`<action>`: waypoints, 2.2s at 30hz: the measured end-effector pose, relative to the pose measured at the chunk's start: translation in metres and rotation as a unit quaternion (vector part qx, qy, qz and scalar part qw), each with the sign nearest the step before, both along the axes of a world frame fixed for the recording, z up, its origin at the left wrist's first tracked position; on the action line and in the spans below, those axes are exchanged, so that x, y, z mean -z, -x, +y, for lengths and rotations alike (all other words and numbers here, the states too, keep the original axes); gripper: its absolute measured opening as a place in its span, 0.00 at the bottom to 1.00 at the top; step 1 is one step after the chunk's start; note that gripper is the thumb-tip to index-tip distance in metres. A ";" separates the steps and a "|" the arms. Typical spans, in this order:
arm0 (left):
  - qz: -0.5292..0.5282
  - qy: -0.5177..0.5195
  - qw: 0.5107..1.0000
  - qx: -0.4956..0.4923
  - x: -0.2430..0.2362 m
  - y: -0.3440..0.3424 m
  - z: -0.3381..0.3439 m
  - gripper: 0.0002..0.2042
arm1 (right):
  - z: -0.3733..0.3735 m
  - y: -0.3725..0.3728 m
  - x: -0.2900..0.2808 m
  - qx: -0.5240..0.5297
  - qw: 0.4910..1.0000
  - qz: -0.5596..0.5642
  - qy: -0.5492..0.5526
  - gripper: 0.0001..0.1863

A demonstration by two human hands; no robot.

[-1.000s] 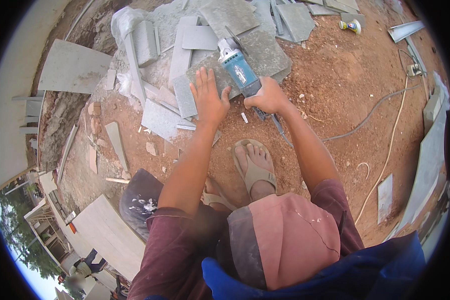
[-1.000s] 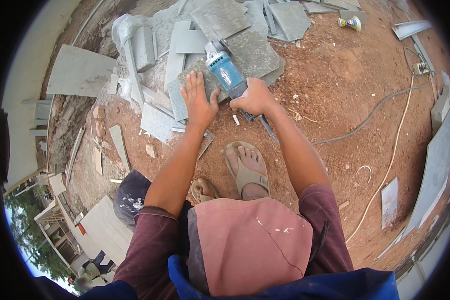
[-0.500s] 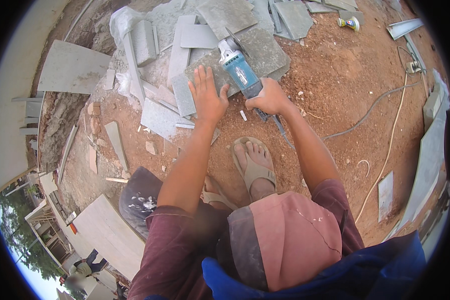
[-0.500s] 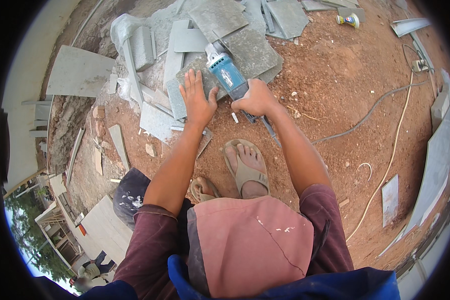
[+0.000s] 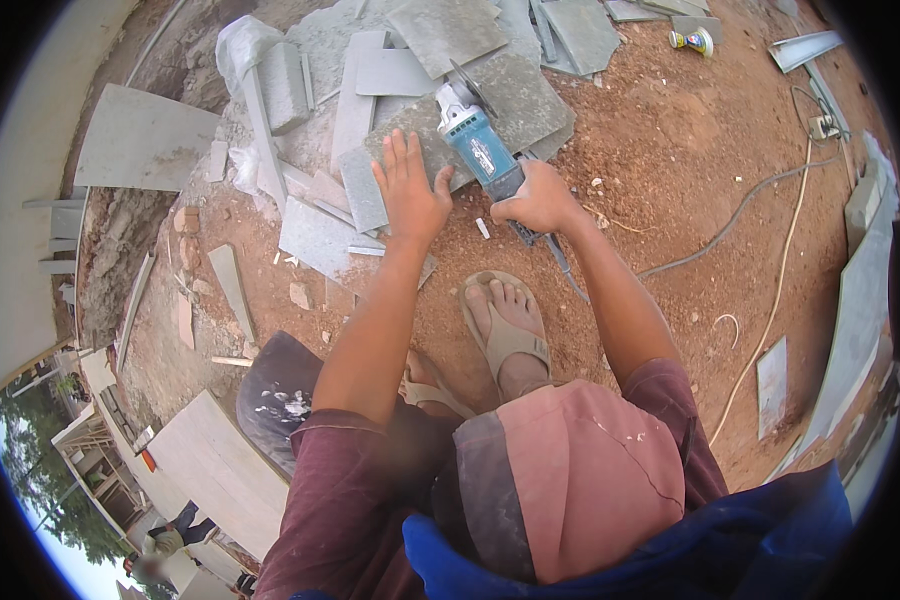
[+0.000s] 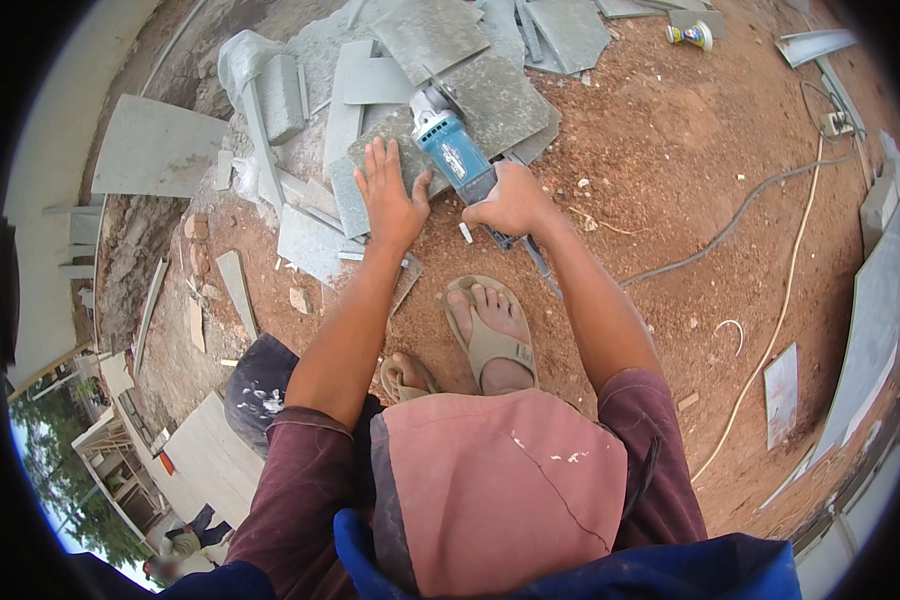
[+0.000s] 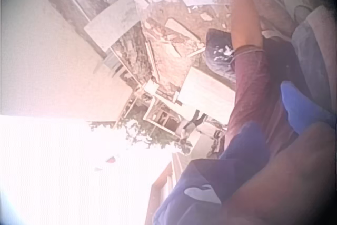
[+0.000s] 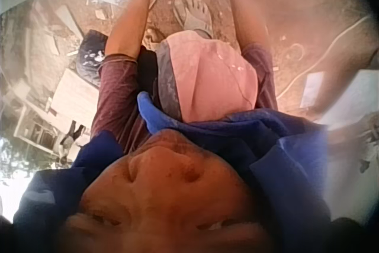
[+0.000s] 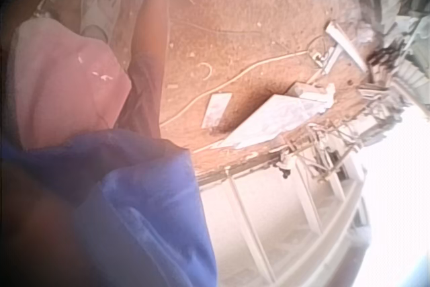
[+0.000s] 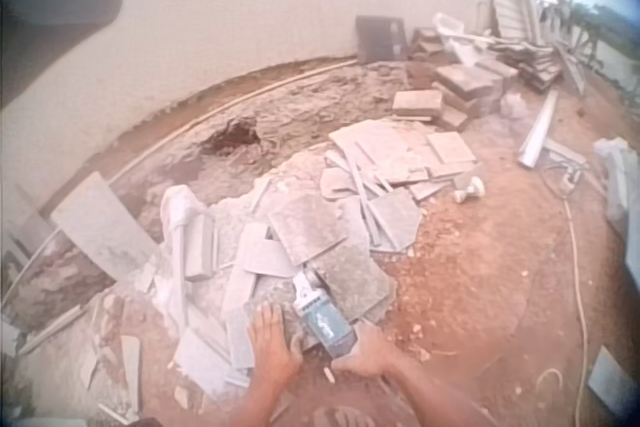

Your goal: The person uses an angle grinder to cut a rectangular ceramic tile on the ground. They hold the tile steady with their left hand while operating the power tool with their right hand, creating a straight cut through the material.

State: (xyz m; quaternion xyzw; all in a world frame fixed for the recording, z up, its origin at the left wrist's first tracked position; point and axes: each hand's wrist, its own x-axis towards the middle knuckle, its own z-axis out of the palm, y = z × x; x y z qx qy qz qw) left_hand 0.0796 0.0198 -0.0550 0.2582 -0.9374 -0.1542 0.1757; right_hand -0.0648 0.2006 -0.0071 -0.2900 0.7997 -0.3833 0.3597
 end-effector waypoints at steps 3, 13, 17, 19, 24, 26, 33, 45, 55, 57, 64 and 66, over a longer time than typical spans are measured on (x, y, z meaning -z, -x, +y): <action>0.002 0.001 1.000 0.002 0.000 0.000 0.000 0.37 | 0.003 -0.001 0.000 0.001 1.000 0.014 -0.006 0.26; 0.001 0.006 1.000 0.001 0.001 0.000 0.000 0.38 | 0.009 -0.003 -0.001 -0.015 1.000 -0.022 -0.004 0.25; -0.001 0.005 1.000 -0.001 0.001 0.000 0.000 0.37 | 0.011 -0.005 -0.004 -0.018 1.000 -0.011 -0.006 0.24; 0.000 0.006 1.000 -0.001 0.001 0.000 0.000 0.37 | 0.013 -0.007 -0.007 -0.012 1.000 -0.019 0.004 0.24; -0.001 0.012 1.000 0.001 0.002 0.000 0.000 0.37 | 0.017 -0.007 -0.013 -0.017 0.999 -0.045 -0.012 0.23; 0.002 0.012 1.000 0.002 0.002 0.000 0.000 0.37 | 0.020 -0.008 -0.012 -0.007 0.999 -0.052 -0.003 0.22; -0.003 0.020 1.000 0.000 0.003 0.000 -0.001 0.37 | 0.024 -0.013 -0.007 0.000 0.998 -0.058 0.004 0.22; -0.002 0.026 1.000 0.000 0.005 0.000 0.000 0.37 | 0.035 -0.018 -0.007 0.011 0.998 -0.057 0.000 0.23; -0.003 0.031 1.000 0.000 0.005 0.000 0.000 0.37 | 0.042 -0.022 -0.003 0.000 0.998 -0.054 -0.013 0.23; -0.003 0.030 1.000 -0.001 0.004 0.001 0.001 0.37 | 0.044 -0.023 0.001 -0.001 0.999 -0.044 -0.010 0.23; 0.000 0.030 1.000 -0.001 0.005 0.001 0.001 0.37 | 0.050 -0.027 -0.002 0.005 0.998 -0.060 -0.004 0.22; -0.005 0.030 1.000 -0.002 0.005 0.001 0.001 0.37 | 0.052 -0.030 0.001 0.011 0.998 -0.065 0.012 0.21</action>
